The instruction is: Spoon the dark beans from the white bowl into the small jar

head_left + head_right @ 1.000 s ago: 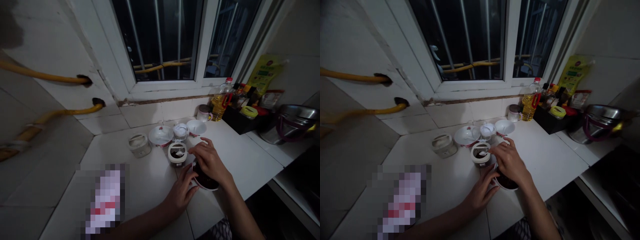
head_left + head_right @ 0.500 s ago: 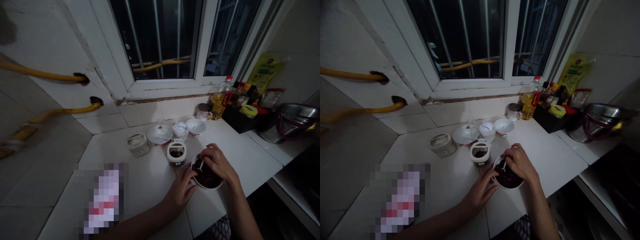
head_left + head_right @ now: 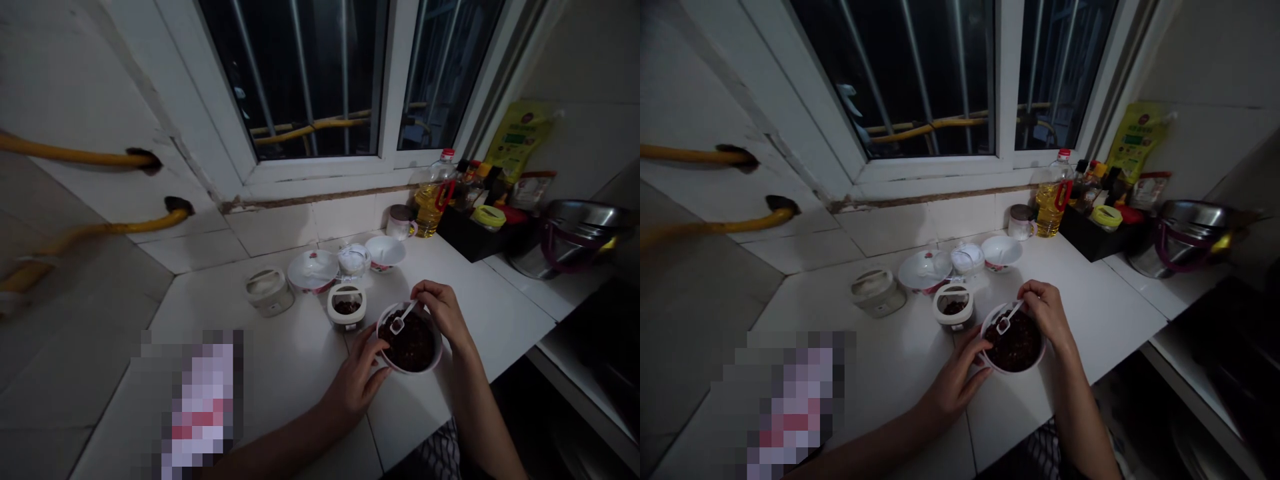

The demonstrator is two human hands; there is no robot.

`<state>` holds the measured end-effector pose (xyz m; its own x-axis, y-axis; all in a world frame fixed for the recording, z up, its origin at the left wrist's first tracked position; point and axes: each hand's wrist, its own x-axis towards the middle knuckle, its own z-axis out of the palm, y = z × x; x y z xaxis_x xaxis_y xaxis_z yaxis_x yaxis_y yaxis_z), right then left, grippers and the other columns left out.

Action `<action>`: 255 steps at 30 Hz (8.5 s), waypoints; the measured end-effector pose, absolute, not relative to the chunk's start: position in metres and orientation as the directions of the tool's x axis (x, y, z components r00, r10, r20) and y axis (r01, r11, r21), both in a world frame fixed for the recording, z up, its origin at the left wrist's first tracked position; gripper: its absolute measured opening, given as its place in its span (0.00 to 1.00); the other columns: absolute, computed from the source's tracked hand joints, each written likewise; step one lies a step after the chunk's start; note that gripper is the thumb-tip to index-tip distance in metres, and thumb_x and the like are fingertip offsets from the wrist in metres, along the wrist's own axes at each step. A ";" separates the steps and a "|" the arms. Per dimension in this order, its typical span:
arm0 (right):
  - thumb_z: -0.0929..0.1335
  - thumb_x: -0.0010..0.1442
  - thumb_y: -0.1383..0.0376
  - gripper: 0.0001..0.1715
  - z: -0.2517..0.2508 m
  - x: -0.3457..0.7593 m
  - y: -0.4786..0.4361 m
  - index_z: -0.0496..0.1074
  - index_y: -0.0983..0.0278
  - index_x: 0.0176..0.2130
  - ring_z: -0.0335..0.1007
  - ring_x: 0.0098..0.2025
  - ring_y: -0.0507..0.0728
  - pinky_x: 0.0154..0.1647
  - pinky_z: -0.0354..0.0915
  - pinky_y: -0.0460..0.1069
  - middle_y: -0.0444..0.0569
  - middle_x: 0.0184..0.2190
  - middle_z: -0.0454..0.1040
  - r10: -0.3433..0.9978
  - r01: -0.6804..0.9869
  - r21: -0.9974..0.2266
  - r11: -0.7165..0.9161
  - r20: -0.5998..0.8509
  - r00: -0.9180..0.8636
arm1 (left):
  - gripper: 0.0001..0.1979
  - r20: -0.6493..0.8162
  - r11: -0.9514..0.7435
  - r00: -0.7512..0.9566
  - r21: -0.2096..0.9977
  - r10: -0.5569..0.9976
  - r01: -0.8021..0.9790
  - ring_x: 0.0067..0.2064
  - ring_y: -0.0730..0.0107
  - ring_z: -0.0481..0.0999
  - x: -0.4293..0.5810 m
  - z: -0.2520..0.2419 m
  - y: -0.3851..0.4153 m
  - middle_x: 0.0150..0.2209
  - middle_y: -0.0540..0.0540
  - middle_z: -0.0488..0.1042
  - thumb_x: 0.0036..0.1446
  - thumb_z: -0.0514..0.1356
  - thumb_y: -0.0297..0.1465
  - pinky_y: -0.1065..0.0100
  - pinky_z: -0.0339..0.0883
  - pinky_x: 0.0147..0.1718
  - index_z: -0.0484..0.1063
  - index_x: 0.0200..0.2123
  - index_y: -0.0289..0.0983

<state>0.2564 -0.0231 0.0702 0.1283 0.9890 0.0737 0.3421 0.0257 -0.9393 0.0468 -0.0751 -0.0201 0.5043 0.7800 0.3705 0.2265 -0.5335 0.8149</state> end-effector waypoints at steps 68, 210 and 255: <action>0.61 0.46 0.65 0.11 0.065 0.256 -0.020 0.71 0.61 0.22 0.64 0.26 0.56 0.34 0.59 0.49 0.44 0.17 0.68 0.979 0.560 -0.821 0.114 0.188 0.076 | 0.13 0.366 -0.534 0.505 0.812 0.782 0.238 0.50 0.62 0.71 0.047 -0.018 -0.075 0.61 0.36 0.57 0.62 0.54 0.27 0.63 0.73 0.43 0.62 0.51 0.40; 0.64 0.56 0.62 0.11 0.058 0.258 -0.032 0.74 0.60 0.27 0.69 0.39 0.61 0.42 0.63 0.54 0.46 0.19 0.71 0.952 0.509 -0.805 0.304 0.275 -0.134 | 0.11 0.342 -0.523 0.531 0.819 0.775 0.236 0.60 0.56 0.63 0.049 -0.013 -0.073 0.62 0.35 0.56 0.65 0.54 0.30 0.59 0.68 0.52 0.62 0.50 0.40; 0.68 0.55 0.58 0.10 0.084 0.230 -0.025 0.74 0.63 0.31 0.68 0.25 0.54 0.33 0.65 0.50 0.44 0.20 0.73 0.921 0.218 -0.931 0.294 0.337 0.198 | 0.13 0.341 -0.509 0.513 0.828 0.788 0.232 0.50 0.63 0.70 0.048 -0.023 -0.072 0.62 0.38 0.56 0.63 0.54 0.30 0.62 0.72 0.47 0.62 0.51 0.41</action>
<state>0.2302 -0.0247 0.0838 0.1976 0.9207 0.3366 0.2179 0.2935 -0.9308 0.0484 -0.0724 -0.0235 0.5128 0.7880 0.3407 0.2324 -0.5095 0.8285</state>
